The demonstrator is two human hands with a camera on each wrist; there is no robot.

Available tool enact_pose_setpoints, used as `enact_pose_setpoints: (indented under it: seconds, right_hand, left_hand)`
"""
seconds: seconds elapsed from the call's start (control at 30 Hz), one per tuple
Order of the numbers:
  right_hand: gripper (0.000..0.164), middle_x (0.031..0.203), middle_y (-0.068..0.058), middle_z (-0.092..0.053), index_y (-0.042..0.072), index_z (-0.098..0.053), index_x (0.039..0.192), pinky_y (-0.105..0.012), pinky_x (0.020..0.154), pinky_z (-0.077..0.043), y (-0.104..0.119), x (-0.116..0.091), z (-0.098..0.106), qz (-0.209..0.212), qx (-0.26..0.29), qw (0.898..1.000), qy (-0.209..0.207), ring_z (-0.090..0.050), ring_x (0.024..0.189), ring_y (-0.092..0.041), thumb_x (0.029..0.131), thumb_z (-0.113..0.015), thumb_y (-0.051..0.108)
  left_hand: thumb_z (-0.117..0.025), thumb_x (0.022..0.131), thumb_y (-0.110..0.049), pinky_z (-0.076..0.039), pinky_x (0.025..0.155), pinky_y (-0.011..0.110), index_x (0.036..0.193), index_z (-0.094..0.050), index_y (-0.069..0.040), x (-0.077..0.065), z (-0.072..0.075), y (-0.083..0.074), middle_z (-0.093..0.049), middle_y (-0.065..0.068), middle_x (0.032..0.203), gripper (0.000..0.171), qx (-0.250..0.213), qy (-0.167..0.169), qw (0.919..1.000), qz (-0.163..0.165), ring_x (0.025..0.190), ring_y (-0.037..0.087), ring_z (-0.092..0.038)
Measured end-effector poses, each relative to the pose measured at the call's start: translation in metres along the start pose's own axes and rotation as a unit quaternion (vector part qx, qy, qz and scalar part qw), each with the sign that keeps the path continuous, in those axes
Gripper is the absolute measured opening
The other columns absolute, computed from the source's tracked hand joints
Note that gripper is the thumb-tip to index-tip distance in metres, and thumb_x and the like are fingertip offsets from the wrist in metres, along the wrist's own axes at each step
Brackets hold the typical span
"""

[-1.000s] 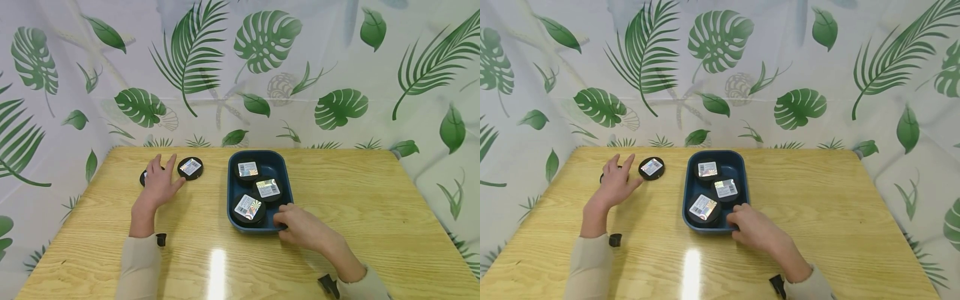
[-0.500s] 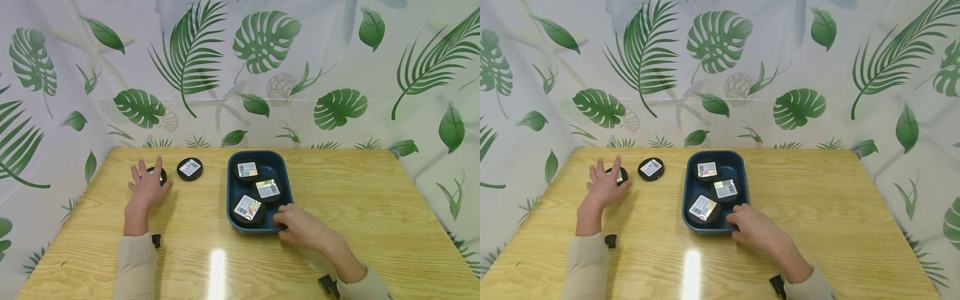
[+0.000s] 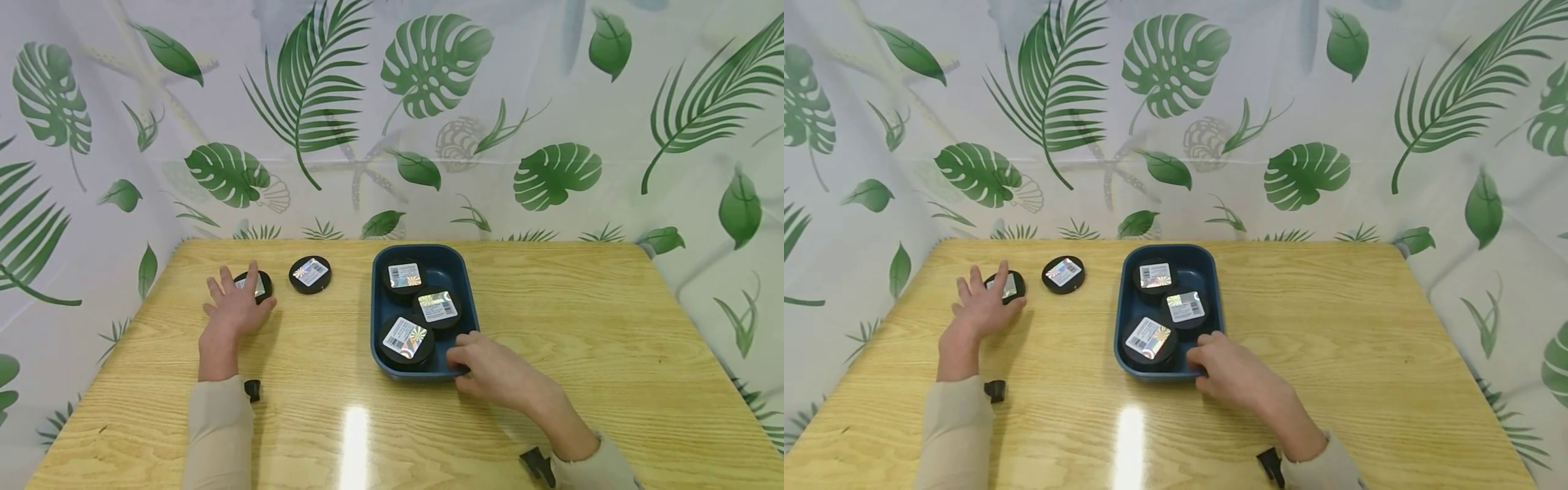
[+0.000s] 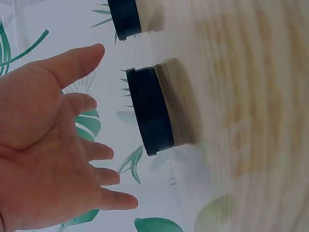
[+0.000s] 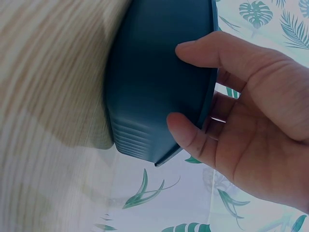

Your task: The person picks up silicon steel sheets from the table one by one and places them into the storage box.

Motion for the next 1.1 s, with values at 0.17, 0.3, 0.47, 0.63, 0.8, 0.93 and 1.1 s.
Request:
enact_pose_setpoints:
  seconds: [0.17,0.3,0.47,0.63,0.8,0.93,1.1]
  right_hand:
    - [0.022,0.075,0.006,-0.042,0.017,-0.056,0.072,-0.024,0.060,-0.034,0.000,-0.003,0.001,0.005,-0.006,1.000,-0.010,-0.037,0.071,-0.011,0.075,-0.071,0.002]
    - [0.025,0.074,0.006,-0.040,0.018,-0.054,0.070,-0.024,0.059,-0.032,-0.001,-0.006,0.002,0.003,-0.004,1.000,-0.012,-0.036,0.070,-0.011,0.075,-0.070,0.000]
    - [0.025,0.074,0.005,-0.039,0.017,-0.053,0.070,-0.024,0.058,-0.032,0.000,-0.005,0.003,0.005,-0.004,1.000,-0.015,-0.035,0.070,-0.011,0.076,-0.069,-0.001]
    - [0.023,0.074,0.005,-0.040,0.016,-0.055,0.072,-0.024,0.058,-0.033,-0.001,-0.003,0.002,0.000,-0.004,1.000,-0.006,-0.037,0.070,-0.011,0.077,-0.071,0.000]
    - [0.020,0.075,0.005,-0.042,0.016,-0.058,0.074,-0.024,0.059,-0.035,-0.002,-0.001,0.001,-0.003,0.002,1.000,-0.001,-0.038,0.070,-0.011,0.077,-0.071,0.002]
    - [0.019,0.075,0.005,-0.042,0.017,-0.058,0.074,-0.024,0.059,-0.035,-0.002,-0.001,0.000,-0.003,0.003,1.000,-0.001,-0.038,0.071,-0.011,0.076,-0.071,0.002]
    - [0.019,0.075,0.005,-0.043,0.016,-0.059,0.074,-0.024,0.058,-0.036,-0.002,-0.001,0.000,-0.006,0.004,1.000,-0.001,-0.038,0.071,-0.011,0.076,-0.071,0.002]
  left_hand:
    - [-0.047,0.103,-0.038,-0.006,0.102,0.081,0.160,0.001,-0.012,0.002,-0.002,-0.003,0.022,0.039,0.153,0.079,0.001,0.008,1.0000,-0.004,0.139,0.062,0.020]
    - [-0.047,0.102,-0.040,-0.007,0.103,0.081,0.160,0.001,-0.013,0.004,-0.005,-0.005,0.021,0.038,0.154,0.080,0.008,0.011,0.9999,-0.006,0.139,0.061,0.019]
    - [-0.048,0.102,-0.039,-0.006,0.103,0.080,0.160,0.001,-0.013,0.007,-0.006,-0.005,0.020,0.037,0.155,0.080,0.002,0.011,0.9999,-0.006,0.139,0.061,0.019]
    - [-0.048,0.103,-0.038,-0.007,0.103,0.080,0.160,0.000,-0.012,0.007,-0.005,-0.004,0.020,0.038,0.155,0.079,0.000,0.022,0.9997,-0.006,0.139,0.062,0.018]
    - [-0.047,0.103,-0.039,-0.008,0.103,0.080,0.160,-0.001,-0.012,0.008,-0.007,-0.002,0.020,0.039,0.154,0.078,0.003,0.035,0.9994,-0.001,0.138,0.064,0.017]
    - [-0.045,0.103,-0.038,-0.006,0.104,0.080,0.160,-0.006,-0.009,0.007,-0.009,0.001,0.019,0.039,0.154,0.075,-0.006,0.050,0.9987,0.002,0.138,0.063,0.019]
    - [-0.042,0.104,-0.038,-0.005,0.105,0.079,0.158,-0.011,-0.006,0.006,-0.014,0.005,0.015,0.038,0.155,0.071,-0.012,0.077,0.9969,0.011,0.139,0.062,0.019]
Point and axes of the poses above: each hand's wrist, its own x-axis towards the middle knuckle, its own z-axis out of the back of the hand, y = z × x, the point moved 9 cm from there along x, towards the middle knuckle
